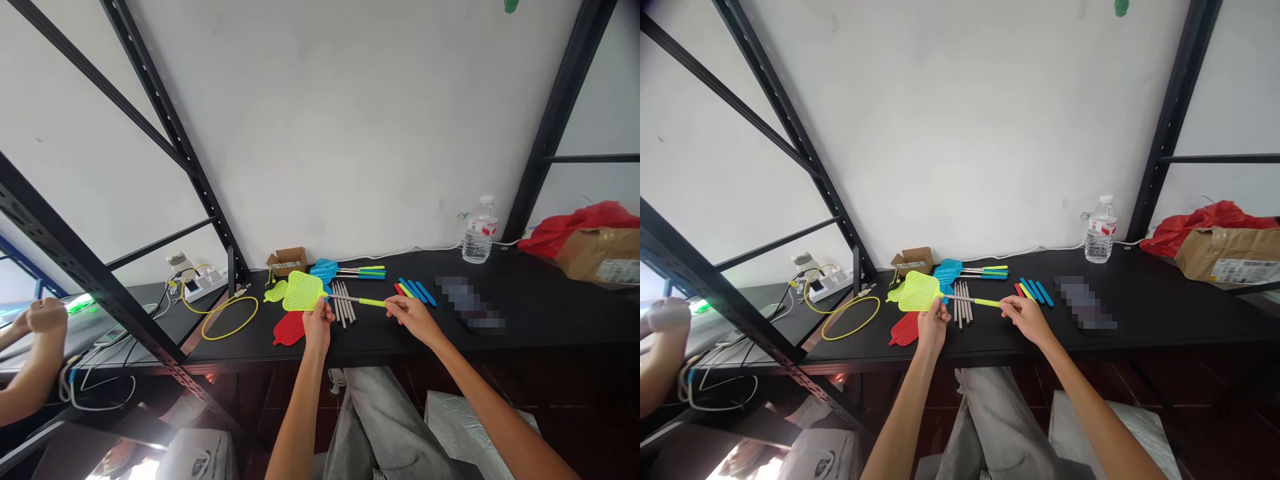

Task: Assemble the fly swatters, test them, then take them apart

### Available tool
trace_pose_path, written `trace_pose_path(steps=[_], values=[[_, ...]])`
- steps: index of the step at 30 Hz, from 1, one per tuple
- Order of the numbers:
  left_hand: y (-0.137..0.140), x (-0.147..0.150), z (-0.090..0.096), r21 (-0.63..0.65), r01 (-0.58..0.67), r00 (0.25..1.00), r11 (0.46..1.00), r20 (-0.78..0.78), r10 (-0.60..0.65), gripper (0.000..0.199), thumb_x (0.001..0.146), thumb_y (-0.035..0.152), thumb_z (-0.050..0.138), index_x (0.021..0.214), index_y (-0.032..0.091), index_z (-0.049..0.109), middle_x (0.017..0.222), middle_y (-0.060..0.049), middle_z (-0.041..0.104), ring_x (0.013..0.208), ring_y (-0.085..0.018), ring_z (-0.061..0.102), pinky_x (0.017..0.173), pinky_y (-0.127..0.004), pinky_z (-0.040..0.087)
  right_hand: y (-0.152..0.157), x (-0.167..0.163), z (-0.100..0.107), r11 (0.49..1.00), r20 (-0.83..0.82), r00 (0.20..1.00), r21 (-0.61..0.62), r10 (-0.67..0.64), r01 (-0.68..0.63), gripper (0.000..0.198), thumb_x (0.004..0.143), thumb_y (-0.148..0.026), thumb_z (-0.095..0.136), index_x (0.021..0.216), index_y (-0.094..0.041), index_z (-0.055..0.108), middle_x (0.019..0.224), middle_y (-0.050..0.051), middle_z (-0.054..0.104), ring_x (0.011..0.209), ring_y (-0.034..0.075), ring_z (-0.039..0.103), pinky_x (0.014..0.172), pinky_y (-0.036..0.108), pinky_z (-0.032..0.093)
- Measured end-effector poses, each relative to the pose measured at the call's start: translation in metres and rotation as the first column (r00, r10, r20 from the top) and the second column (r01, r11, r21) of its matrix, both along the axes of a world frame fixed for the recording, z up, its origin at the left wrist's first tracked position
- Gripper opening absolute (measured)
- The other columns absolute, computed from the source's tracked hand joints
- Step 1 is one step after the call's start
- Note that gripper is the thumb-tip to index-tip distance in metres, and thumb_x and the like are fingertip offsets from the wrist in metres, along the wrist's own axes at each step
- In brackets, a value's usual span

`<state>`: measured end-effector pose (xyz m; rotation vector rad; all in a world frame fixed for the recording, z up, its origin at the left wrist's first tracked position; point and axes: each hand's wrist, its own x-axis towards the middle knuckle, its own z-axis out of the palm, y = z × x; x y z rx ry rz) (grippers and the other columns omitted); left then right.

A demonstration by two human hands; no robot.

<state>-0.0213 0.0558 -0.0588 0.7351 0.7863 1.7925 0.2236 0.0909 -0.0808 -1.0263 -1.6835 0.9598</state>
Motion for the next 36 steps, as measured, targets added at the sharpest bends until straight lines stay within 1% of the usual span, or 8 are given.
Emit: trace_pose_path(steps=[4,9,17,19,23,29,32,36], values=[[0.003,0.005,-0.008,0.028,-0.001,0.972,1.0,-0.235,0.007,0.031,0.072,0.043,0.077,0.072,0.014,0.066,0.059,0.0,0.057,0.048,-0.008,0.046,0.049,-0.023,0.037,-0.004,-0.005,0.003,0.996,0.132,0.991,0.086,0.017,-0.029,0.035,0.085,-0.051,0.061,0.099,-0.021,0.07,0.083,0.004,0.07,0.078,0.021,0.065,0.07,0.03,0.048],[0.004,0.007,-0.014,0.043,0.011,0.879,0.999,-0.477,0.011,0.037,0.077,0.046,0.072,0.06,0.014,0.066,0.05,-0.002,0.055,0.046,-0.01,0.046,0.049,-0.023,0.036,-0.006,-0.006,0.004,0.992,0.207,0.978,0.119,0.005,-0.03,0.034,0.085,-0.049,0.059,0.104,-0.022,0.069,0.09,0.004,0.071,0.082,0.022,0.065,0.074,0.031,0.048],[-0.002,0.01,-0.009,0.066,-0.003,0.801,0.998,-0.597,0.042,0.031,0.079,0.043,0.069,0.091,0.015,0.073,0.067,-0.003,0.061,0.05,-0.011,0.047,0.048,-0.023,0.036,0.001,-0.004,0.0,0.995,0.134,0.991,0.099,-0.03,0.016,0.032,0.083,-0.044,0.061,0.103,-0.02,0.069,0.102,0.009,0.071,0.095,0.026,0.066,0.083,0.036,0.049],[-0.004,0.011,-0.008,0.096,-0.08,0.701,0.992,-0.702,0.125,0.025,0.081,0.038,0.065,0.091,0.017,0.073,0.07,-0.003,0.061,0.054,-0.012,0.05,0.052,-0.024,0.038,0.007,-0.004,0.0,0.993,0.123,0.99,0.107,-0.067,0.054,0.032,0.083,-0.044,0.06,0.103,-0.02,0.069,0.101,0.009,0.071,0.094,0.026,0.066,0.082,0.035,0.05],[-0.008,0.013,-0.006,0.177,-0.242,0.338,0.954,-0.906,0.254,0.022,0.084,0.028,0.056,0.098,0.021,0.072,0.095,-0.006,0.066,0.084,-0.02,0.06,0.078,-0.032,0.047,0.03,-0.011,0.009,0.972,0.205,0.964,0.198,-0.168,0.127,0.028,0.085,-0.041,0.057,0.1,-0.021,0.069,0.099,0.006,0.073,0.089,0.024,0.067,0.079,0.033,0.049],[-0.011,0.024,-0.011,0.148,-0.254,-0.1,0.956,-0.987,0.127,0.054,0.084,0.04,0.058,0.136,0.023,0.056,0.15,-0.011,0.042,0.139,-0.035,0.033,0.109,-0.048,0.033,0.084,-0.041,0.039,0.925,0.468,0.822,0.338,-0.326,0.174,0.022,0.084,-0.029,0.058,0.101,-0.024,0.071,0.105,0.004,0.072,0.097,0.025,0.064,0.079,0.031,0.045],[-0.011,0.028,-0.018,0.144,-0.215,-0.234,0.966,-0.968,0.092,0.065,0.087,0.051,0.053,0.145,0.023,0.045,0.157,-0.011,0.031,0.146,-0.036,0.02,0.116,-0.052,0.023,0.11,-0.053,0.048,0.915,0.574,0.741,0.379,-0.348,0.136,0.02,0.086,-0.027,0.058,0.1,-0.025,0.072,0.104,0.005,0.07,0.099,0.024,0.061,0.076,0.029,0.043],[-0.009,0.03,-0.023,0.133,-0.195,-0.288,0.972,-0.955,0.073,0.065,0.09,0.057,0.043,0.147,0.025,0.042,0.157,-0.01,0.033,0.146,-0.036,0.022,0.116,-0.054,0.022,0.131,-0.061,0.046,0.903,0.648,0.66,0.414,-0.379,0.112,0.019,0.089,-0.029,0.058,0.101,-0.026,0.073,0.105,0.007,0.067,0.099,0.023,0.058,0.079,0.029,0.041]])
